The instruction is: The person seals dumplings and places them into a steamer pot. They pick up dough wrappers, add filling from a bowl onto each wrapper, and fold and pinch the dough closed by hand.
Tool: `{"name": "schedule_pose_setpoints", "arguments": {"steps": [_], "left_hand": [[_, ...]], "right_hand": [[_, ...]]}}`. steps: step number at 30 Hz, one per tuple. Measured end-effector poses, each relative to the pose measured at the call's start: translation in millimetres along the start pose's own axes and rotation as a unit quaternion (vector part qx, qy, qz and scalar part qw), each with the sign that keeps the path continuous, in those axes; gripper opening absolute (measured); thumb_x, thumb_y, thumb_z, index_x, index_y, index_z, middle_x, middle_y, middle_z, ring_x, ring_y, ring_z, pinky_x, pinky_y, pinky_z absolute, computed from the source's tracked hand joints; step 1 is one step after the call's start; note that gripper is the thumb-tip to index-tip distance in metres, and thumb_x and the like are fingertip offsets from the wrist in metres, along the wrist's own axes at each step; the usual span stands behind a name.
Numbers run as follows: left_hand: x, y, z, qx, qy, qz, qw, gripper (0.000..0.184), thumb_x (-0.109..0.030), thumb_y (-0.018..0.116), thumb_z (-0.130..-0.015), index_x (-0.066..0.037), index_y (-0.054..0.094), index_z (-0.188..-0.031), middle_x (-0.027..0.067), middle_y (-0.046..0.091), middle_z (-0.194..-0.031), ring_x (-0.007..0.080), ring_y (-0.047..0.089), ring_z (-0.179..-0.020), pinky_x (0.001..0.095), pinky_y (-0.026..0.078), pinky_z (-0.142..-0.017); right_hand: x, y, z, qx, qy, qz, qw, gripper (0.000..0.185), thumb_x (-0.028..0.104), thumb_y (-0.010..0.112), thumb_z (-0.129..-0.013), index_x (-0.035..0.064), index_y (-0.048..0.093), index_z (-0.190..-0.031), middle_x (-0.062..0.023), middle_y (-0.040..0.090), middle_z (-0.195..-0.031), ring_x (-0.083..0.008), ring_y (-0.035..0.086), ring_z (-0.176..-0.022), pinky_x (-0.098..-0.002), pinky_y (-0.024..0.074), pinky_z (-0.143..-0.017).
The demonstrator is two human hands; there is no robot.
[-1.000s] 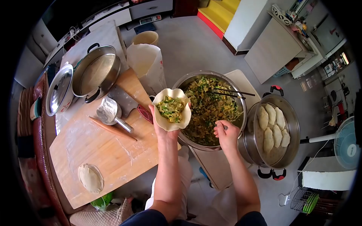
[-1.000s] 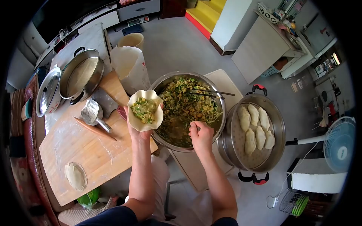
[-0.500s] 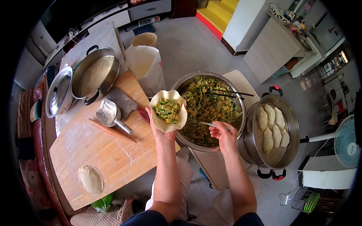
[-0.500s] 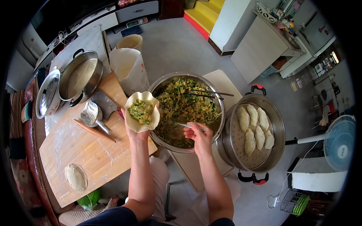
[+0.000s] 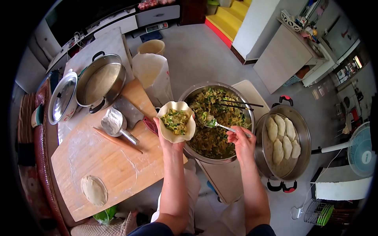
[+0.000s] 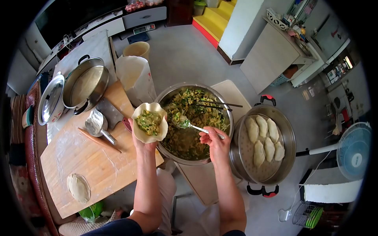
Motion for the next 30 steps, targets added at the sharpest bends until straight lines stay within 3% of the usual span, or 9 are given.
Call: {"name": "schedule_pose_setpoints", "arguments": {"steps": [3, 6, 11, 14, 17, 18, 20, 24, 30], "left_hand": [[0, -1, 2, -0.034, 0.024, -0.016, 0.999, 0.067, -0.062, 0.041, -0.098, -0.01, 0.047, -0.14, 0.0181, 0.053, -0.137, 0.0421, 0.053, -0.123, 0.0629, 0.045, -0.102], [9, -9, 1, -0.06, 0.017, -0.055, 0.997, 0.07, -0.065, 0.035, -0.099, -0.01, 0.047, -0.14, 0.0143, 0.055, -0.135, 0.0363, 0.055, -0.123, 0.0549, 0.047, -0.103], [37, -5, 3, -0.071, -0.035, -0.034, 0.996, 0.066, -0.061, 0.033, -0.101, -0.01, 0.048, -0.14, 0.012, 0.055, -0.137, 0.0318, 0.053, -0.126, 0.0479, 0.045, -0.106], [39, -5, 2, -0.052, -0.038, -0.003, 0.998, 0.066, -0.062, 0.033, -0.101, -0.01, 0.048, -0.14, 0.0119, 0.055, -0.137, 0.0316, 0.054, -0.125, 0.0482, 0.046, -0.105], [26, 4, 4, 0.022, -0.041, 0.004, 0.999, 0.068, -0.061, 0.038, -0.1, -0.008, 0.044, -0.142, 0.0188, 0.051, -0.139, 0.0402, 0.05, -0.127, 0.057, 0.044, -0.106], [20, 6, 4, -0.024, -0.019, -0.035, 0.999, 0.071, -0.062, 0.038, -0.099, -0.008, 0.041, -0.144, 0.021, 0.048, -0.141, 0.044, 0.049, -0.128, 0.0612, 0.043, -0.106], [15, 16, 6, -0.02, -0.029, -0.016, 0.999, 0.075, -0.067, 0.037, -0.096, -0.009, 0.044, -0.142, 0.02, 0.053, -0.137, 0.0447, 0.054, -0.121, 0.0579, 0.05, -0.098], [14, 16, 6, -0.005, -0.035, -0.004, 0.999, 0.075, -0.068, 0.036, -0.096, -0.008, 0.044, -0.141, 0.0204, 0.053, -0.137, 0.0456, 0.054, -0.119, 0.0587, 0.048, -0.099], [13, 9, 5, -0.06, -0.01, -0.026, 0.998, 0.074, -0.068, 0.035, -0.097, -0.009, 0.045, -0.141, 0.0192, 0.052, -0.138, 0.0436, 0.052, -0.122, 0.0591, 0.047, -0.1]], "right_hand": [[16, 10, 0, 0.022, -0.03, -0.022, 0.999, 0.025, 0.014, 0.059, -0.099, -0.0087, 0.067, -0.108, -0.0183, 0.071, -0.089, -0.0191, 0.067, -0.07, -0.031, 0.0555, -0.064], [40, 29, 5, 0.049, -0.068, -0.004, 0.996, 0.026, 0.015, 0.059, -0.099, -0.0087, 0.067, -0.108, -0.0182, 0.071, -0.089, -0.0199, 0.066, -0.07, -0.0313, 0.0555, -0.064], [73, 67, 20, 0.124, -0.15, 0.133, 0.972, 0.02, 0.009, 0.058, -0.099, -0.0088, 0.066, -0.106, -0.0169, 0.07, -0.092, -0.0181, 0.067, -0.071, -0.0282, 0.0553, -0.063], [93, 72, 28, 0.101, -0.199, 0.17, 0.96, 0.02, 0.008, 0.057, -0.099, -0.0082, 0.067, -0.105, -0.0155, 0.07, -0.089, -0.017, 0.067, -0.07, -0.0275, 0.055, -0.062], [92, 49, 24, 0.031, -0.165, 0.177, 0.97, 0.019, 0.008, 0.057, -0.099, -0.0071, 0.068, -0.104, -0.0128, 0.07, -0.083, -0.015, 0.066, -0.067, -0.0264, 0.0545, -0.061], [80, 39, 22, 0.018, -0.12, 0.197, 0.973, 0.02, 0.008, 0.057, -0.099, -0.0072, 0.068, -0.104, -0.0127, 0.07, -0.083, -0.0148, 0.066, -0.067, -0.0264, 0.0544, -0.06], [48, 20, 11, -0.003, -0.04, 0.23, 0.972, 0.02, 0.009, 0.056, -0.099, -0.0075, 0.068, -0.103, -0.0126, 0.07, -0.083, -0.0143, 0.065, -0.066, -0.0264, 0.054, -0.059], [-18, 10, 6, -0.009, 0.088, 0.28, 0.956, 0.019, 0.01, 0.06, -0.096, -0.0071, 0.069, -0.098, -0.0111, 0.07, -0.075, -0.0136, 0.067, -0.06, -0.0248, 0.0547, -0.052], [-57, 11, 3, -0.006, 0.125, 0.097, 0.987, 0.021, 0.011, 0.059, -0.096, -0.008, 0.068, -0.101, -0.0147, 0.071, -0.08, -0.0184, 0.069, -0.063, -0.0284, 0.0572, -0.056]]}}
Point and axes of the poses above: each hand's wrist, its own z-axis away from the middle knuckle, its own y-axis out of the palm, x = y × z, the point moved 8 cm from there along -z, towards the middle knuckle
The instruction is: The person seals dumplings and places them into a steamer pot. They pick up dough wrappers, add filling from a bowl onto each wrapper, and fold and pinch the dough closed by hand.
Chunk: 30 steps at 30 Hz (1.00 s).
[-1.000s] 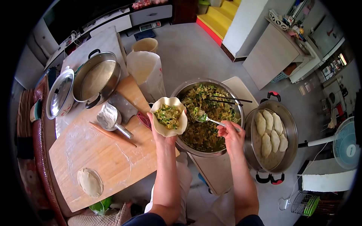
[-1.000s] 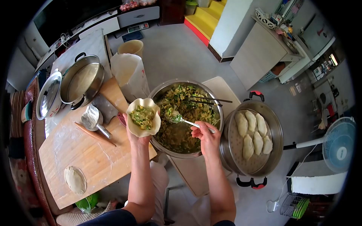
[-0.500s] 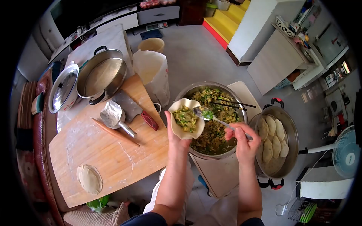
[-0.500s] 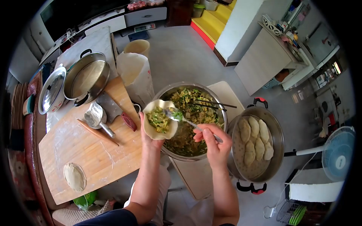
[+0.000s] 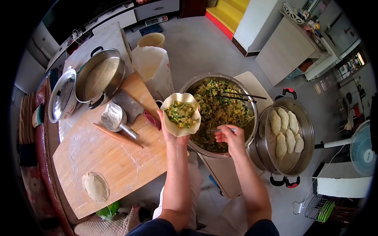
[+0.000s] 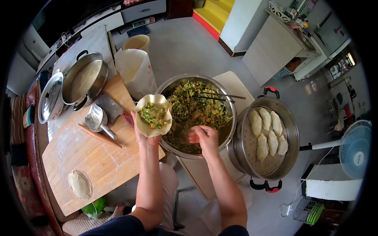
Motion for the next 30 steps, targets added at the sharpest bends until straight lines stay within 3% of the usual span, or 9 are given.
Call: {"name": "schedule_pose_setpoints", "arguments": {"steps": [8, 12, 14, 17, 18, 21, 25, 28, 30], "left_hand": [[-16, -7, -1, -0.009, 0.027, 0.011, 1.0, 0.073, -0.067, 0.027, -0.098, -0.011, 0.047, -0.141, 0.018, 0.052, -0.14, 0.0426, 0.05, -0.126, 0.0622, 0.042, -0.105], [-12, -4, 0, -0.002, 0.031, -0.014, 0.999, 0.072, -0.068, 0.03, -0.098, -0.012, 0.046, -0.141, 0.0182, 0.052, -0.138, 0.0423, 0.051, -0.125, 0.0618, 0.044, -0.104], [2, -4, 0, 0.013, 0.009, -0.038, 0.999, 0.072, -0.068, 0.033, -0.097, -0.012, 0.047, -0.14, 0.0163, 0.054, -0.135, 0.0385, 0.055, -0.12, 0.0557, 0.049, -0.099], [24, -11, -3, 0.009, -0.031, 0.01, 0.999, 0.071, -0.066, 0.032, -0.099, -0.01, 0.047, -0.14, 0.0155, 0.055, -0.136, 0.0354, 0.054, -0.124, 0.0531, 0.049, -0.101], [30, -7, -3, 0.023, -0.056, 0.071, 0.996, 0.07, -0.063, 0.038, -0.099, -0.008, 0.046, -0.141, 0.0173, 0.052, -0.139, 0.0397, 0.051, -0.125, 0.0583, 0.044, -0.105], [39, -2, -1, 0.021, -0.061, 0.013, 0.998, 0.073, -0.065, 0.035, -0.098, -0.008, 0.044, -0.142, 0.0182, 0.051, -0.14, 0.0414, 0.051, -0.126, 0.0607, 0.043, -0.105], [38, 7, 4, 0.007, -0.069, 0.014, 0.998, 0.075, -0.067, 0.031, -0.098, -0.008, 0.043, -0.143, 0.0171, 0.051, -0.14, 0.04, 0.052, -0.125, 0.0607, 0.045, -0.103], [38, 7, 3, 0.013, -0.068, 0.008, 0.998, 0.076, -0.068, 0.032, -0.097, -0.008, 0.043, -0.142, 0.0178, 0.051, -0.14, 0.0414, 0.052, -0.125, 0.0625, 0.045, -0.103], [38, 5, 3, 0.016, -0.065, 0.008, 0.998, 0.076, -0.068, 0.033, -0.097, -0.008, 0.043, -0.142, 0.0181, 0.05, -0.14, 0.0416, 0.052, -0.125, 0.0627, 0.045, -0.103]], "right_hand": [[27, -22, -1, 0.045, -0.06, -0.184, 0.98, 0.025, 0.016, 0.061, -0.098, -0.0072, 0.067, -0.108, -0.0176, 0.072, -0.09, -0.0196, 0.068, -0.072, -0.0311, 0.0567, -0.065], [75, -18, 11, 0.052, -0.129, -0.164, 0.977, 0.027, 0.016, 0.06, -0.099, -0.0085, 0.067, -0.109, -0.0189, 0.071, -0.091, -0.0201, 0.067, -0.071, -0.0316, 0.0562, -0.065], [100, -10, 21, 0.047, -0.165, -0.121, 0.978, 0.027, 0.015, 0.06, -0.099, -0.0096, 0.066, -0.108, -0.0191, 0.071, -0.091, -0.0199, 0.067, -0.07, -0.0315, 0.0565, -0.064], [132, 15, 48, 0.046, -0.253, 0.009, 0.966, 0.024, 0.014, 0.059, -0.099, -0.0066, 0.068, -0.109, -0.0161, 0.071, -0.091, -0.0198, 0.068, -0.071, -0.0315, 0.0575, -0.066], [140, 26, 61, 0.041, -0.305, 0.1, 0.946, 0.019, 0.01, 0.061, -0.097, -0.0035, 0.068, -0.108, -0.0138, 0.071, -0.092, -0.0204, 0.069, -0.073, -0.0306, 0.057, -0.066], [154, 63, 89, 0.096, -0.482, 0.328, 0.807, 0.016, 0.001, 0.067, -0.089, -0.003, 0.068, -0.104, -0.0143, 0.069, -0.091, -0.0249, 0.068, -0.073, -0.0302, 0.0548, -0.063], [166, 63, 103, 0.067, -0.505, 0.335, 0.793, 0.018, -0.003, 0.07, -0.084, -0.0025, 0.069, -0.102, -0.0134, 0.068, -0.092, -0.0259, 0.067, -0.075, -0.0321, 0.0551, -0.065], [160, 86, 114, 0.132, -0.538, 0.378, 0.742, 0.021, -0.004, 0.071, -0.08, -0.0018, 0.069, -0.101, -0.0125, 0.067, -0.093, -0.0261, 0.067, -0.076, -0.0334, 0.055, -0.064], [153, 88, 113, 0.135, -0.533, 0.383, 0.743, 0.022, -0.006, 0.07, -0.079, -0.0013, 0.07, -0.1, -0.0118, 0.069, -0.093, -0.0256, 0.068, -0.076, -0.0329, 0.0553, -0.065]]}}
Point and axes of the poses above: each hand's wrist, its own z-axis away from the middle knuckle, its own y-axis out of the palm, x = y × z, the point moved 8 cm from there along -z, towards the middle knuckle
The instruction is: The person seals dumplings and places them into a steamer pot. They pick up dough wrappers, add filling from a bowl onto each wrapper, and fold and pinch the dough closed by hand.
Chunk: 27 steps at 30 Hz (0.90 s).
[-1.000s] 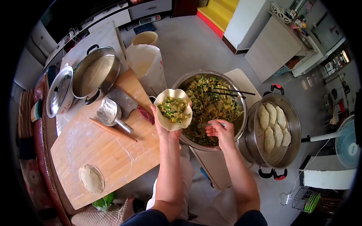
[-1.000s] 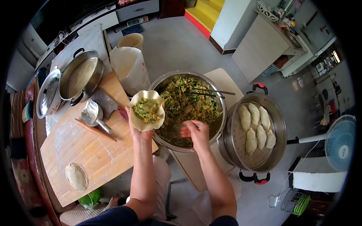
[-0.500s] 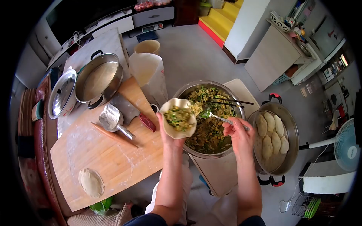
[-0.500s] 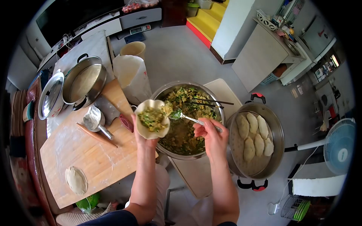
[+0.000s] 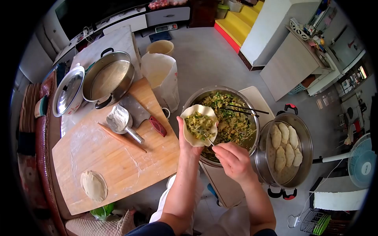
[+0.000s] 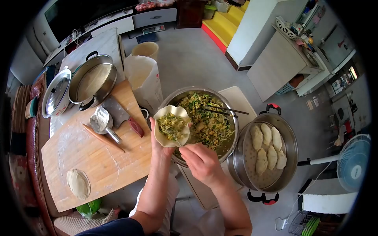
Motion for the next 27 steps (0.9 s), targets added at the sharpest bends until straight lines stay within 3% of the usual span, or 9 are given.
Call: {"name": "schedule_pose_setpoints", "arguments": {"steps": [4, 8, 10, 14, 16, 19, 22, 24, 27], "left_hand": [[-8, -4, -1, -0.005, 0.013, 0.022, 1.0, 0.073, -0.065, 0.035, -0.098, -0.007, 0.044, -0.142, 0.0182, 0.051, -0.14, 0.0406, 0.052, -0.125, 0.0606, 0.044, -0.104], [-13, -5, 0, 0.034, 0.016, 0.055, 0.998, 0.068, -0.059, 0.04, -0.1, -0.005, 0.047, -0.14, 0.017, 0.052, -0.14, 0.0372, 0.052, -0.127, 0.0557, 0.042, -0.108], [-13, 5, 1, 0.084, 0.0, 0.098, 0.992, 0.069, -0.06, 0.04, -0.1, -0.005, 0.046, -0.141, 0.0183, 0.051, -0.141, 0.0396, 0.051, -0.127, 0.0589, 0.041, -0.108], [-8, -5, -1, 0.006, -0.003, 0.089, 0.996, 0.073, -0.062, 0.039, -0.099, -0.006, 0.042, -0.144, 0.0219, 0.049, -0.143, 0.0482, 0.048, -0.126, 0.0695, 0.038, -0.104], [-5, -1, 0, 0.02, -0.009, 0.054, 0.998, 0.072, -0.062, 0.039, -0.099, -0.006, 0.043, -0.144, 0.0215, 0.05, -0.142, 0.0464, 0.05, -0.126, 0.0675, 0.039, -0.105], [0, -8, -1, 0.024, -0.025, 0.067, 0.997, 0.072, -0.063, 0.038, -0.098, -0.007, 0.043, -0.144, 0.0192, 0.051, -0.141, 0.0425, 0.051, -0.126, 0.0631, 0.041, -0.106], [7, -15, -3, 0.001, -0.028, 0.052, 0.998, 0.071, -0.063, 0.038, -0.099, -0.007, 0.044, -0.143, 0.0173, 0.052, -0.14, 0.0389, 0.053, -0.126, 0.0585, 0.043, -0.106], [13, -14, -2, -0.002, -0.036, 0.052, 0.998, 0.07, -0.061, 0.039, -0.099, -0.007, 0.045, -0.142, 0.0174, 0.054, -0.139, 0.0385, 0.053, -0.125, 0.0575, 0.044, -0.106], [25, -8, 0, 0.018, -0.055, 0.085, 0.995, 0.067, -0.058, 0.041, -0.1, -0.005, 0.047, -0.141, 0.0181, 0.055, -0.137, 0.0394, 0.054, -0.123, 0.0575, 0.045, -0.104]], "right_hand": [[-1, -21, -2, -0.056, 0.012, -0.001, 0.998, 0.021, -0.004, 0.071, -0.081, -0.0022, 0.069, -0.102, -0.0128, 0.068, -0.091, -0.0256, 0.067, -0.073, -0.0331, 0.0548, -0.062], [-22, -45, 18, -0.131, 0.102, 0.014, 0.986, 0.014, -0.004, 0.064, -0.085, -0.0037, 0.068, -0.099, -0.0139, 0.068, -0.084, -0.0241, 0.065, -0.066, -0.0316, 0.0514, -0.056], [-38, -36, 32, -0.106, 0.139, 0.076, 0.982, 0.012, -0.002, 0.065, -0.086, -0.0027, 0.067, -0.098, -0.0136, 0.065, -0.082, -0.0263, 0.064, -0.064, -0.0338, 0.0507, -0.056], [-69, 16, 73, 0.04, 0.178, 0.155, 0.971, 0.014, 0.008, 0.069, -0.085, 0.0019, 0.067, -0.097, -0.0125, 0.064, -0.086, -0.031, 0.065, -0.074, -0.0398, 0.0532, -0.063], [-73, 35, 78, 0.146, 0.227, 0.13, 0.954, 0.024, 0.019, 0.073, -0.084, 0.0029, 0.07, -0.102, -0.0126, 0.066, -0.092, -0.0325, 0.065, -0.082, -0.0404, 0.0543, -0.071], [-57, 25, 62, 0.135, 0.161, 0.12, 0.97, 0.035, 0.029, 0.076, -0.084, 0.0028, 0.071, -0.106, -0.0139, 0.068, -0.104, -0.0334, 0.065, -0.093, -0.0398, 0.054, -0.079], [-84, 12, 61, -0.008, 0.247, 0.012, 0.969, 0.039, 0.031, 0.076, -0.085, 0.0015, 0.07, -0.11, -0.0157, 0.066, -0.117, -0.0331, 0.065, -0.102, -0.0385, 0.0532, -0.085], [-106, 18, 68, -0.119, 0.36, -0.179, 0.908, 0.038, 0.021, 0.072, -0.09, -0.003, 0.066, -0.119, -0.0156, 0.066, -0.117, -0.0213, 0.065, -0.104, -0.0309, 0.0533, -0.083], [-121, 32, 65, -0.149, 0.425, -0.316, 0.835, 0.036, 0.012, 0.065, -0.097, -0.007, 0.059, -0.128, -0.01, 0.066, -0.117, -0.0137, 0.063, -0.104, -0.0268, 0.0516, -0.09]]}}
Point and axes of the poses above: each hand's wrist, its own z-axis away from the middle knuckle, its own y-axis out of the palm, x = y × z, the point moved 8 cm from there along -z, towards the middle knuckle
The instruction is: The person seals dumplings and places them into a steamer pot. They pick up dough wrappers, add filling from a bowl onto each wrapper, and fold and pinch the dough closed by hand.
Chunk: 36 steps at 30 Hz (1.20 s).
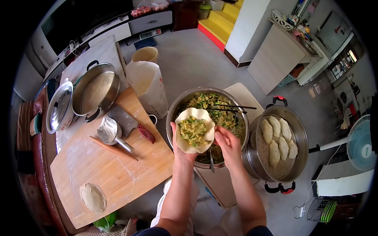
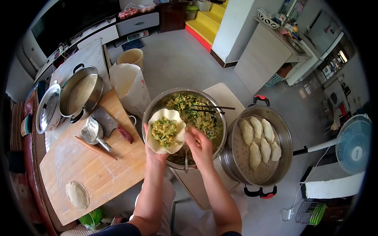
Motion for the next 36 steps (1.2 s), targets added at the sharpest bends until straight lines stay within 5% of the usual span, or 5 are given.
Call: {"name": "schedule_pose_setpoints", "arguments": {"steps": [5, 14, 20, 27, 36], "left_hand": [[17, 2, -2, 0.01, -0.017, -0.018, 1.0, 0.064, -0.056, 0.041, -0.101, -0.006, 0.048, -0.14, 0.0172, 0.057, -0.135, 0.0373, 0.056, -0.121, 0.0534, 0.047, -0.103], [22, -4, -3, -0.012, -0.012, -0.023, 1.0, 0.07, -0.062, 0.041, -0.098, -0.007, 0.047, -0.141, 0.0154, 0.057, -0.135, 0.0348, 0.058, -0.121, 0.0521, 0.05, -0.101], [30, 3, -1, -0.011, -0.024, -0.03, 0.999, 0.07, -0.063, 0.039, -0.099, -0.007, 0.047, -0.14, 0.015, 0.057, -0.135, 0.0344, 0.057, -0.121, 0.0516, 0.05, -0.101], [40, -3, -3, -0.018, -0.034, -0.014, 0.999, 0.067, -0.06, 0.039, -0.1, -0.006, 0.049, -0.138, 0.0162, 0.059, -0.132, 0.0334, 0.059, -0.118, 0.0498, 0.05, -0.1], [37, -6, -6, 0.002, -0.031, -0.019, 0.999, 0.071, -0.063, 0.032, -0.1, -0.007, 0.045, -0.142, 0.0148, 0.057, -0.135, 0.031, 0.059, -0.121, 0.0486, 0.051, -0.1]], "right_hand": [[-12, -8, -15, -0.045, -0.02, -0.034, 0.998, 0.033, 0.009, 0.066, -0.096, -0.008, 0.062, -0.124, -0.0074, 0.066, -0.114, -0.0113, 0.062, -0.101, -0.0249, 0.0508, -0.089], [85, 8, 11, 0.002, -0.366, 0.256, 0.895, 0.027, -0.007, 0.065, -0.081, 0.0067, 0.075, -0.101, -0.0078, 0.066, -0.107, -0.0247, 0.058, -0.102, -0.0333, 0.0496, -0.082], [60, -14, 2, -0.032, -0.258, 0.205, 0.944, 0.028, -0.009, 0.061, -0.082, 0.0047, 0.073, -0.102, -0.0078, 0.064, -0.109, -0.0259, 0.057, -0.102, -0.0352, 0.0484, -0.084], [117, 24, 9, 0.033, -0.438, 0.368, 0.82, 0.021, -0.003, 0.065, -0.077, 0.005, 0.073, -0.095, -0.0068, 0.063, -0.108, -0.0302, 0.055, -0.102, -0.0402, 0.0466, -0.088], [115, 49, -31, 0.173, -0.334, 0.453, 0.808, 0.014, 0.006, 0.077, -0.068, 0.007, 0.065, -0.075, -0.0016, 0.065, -0.086, -0.0244, 0.061, -0.091, -0.0387, 0.0491, -0.081]]}}
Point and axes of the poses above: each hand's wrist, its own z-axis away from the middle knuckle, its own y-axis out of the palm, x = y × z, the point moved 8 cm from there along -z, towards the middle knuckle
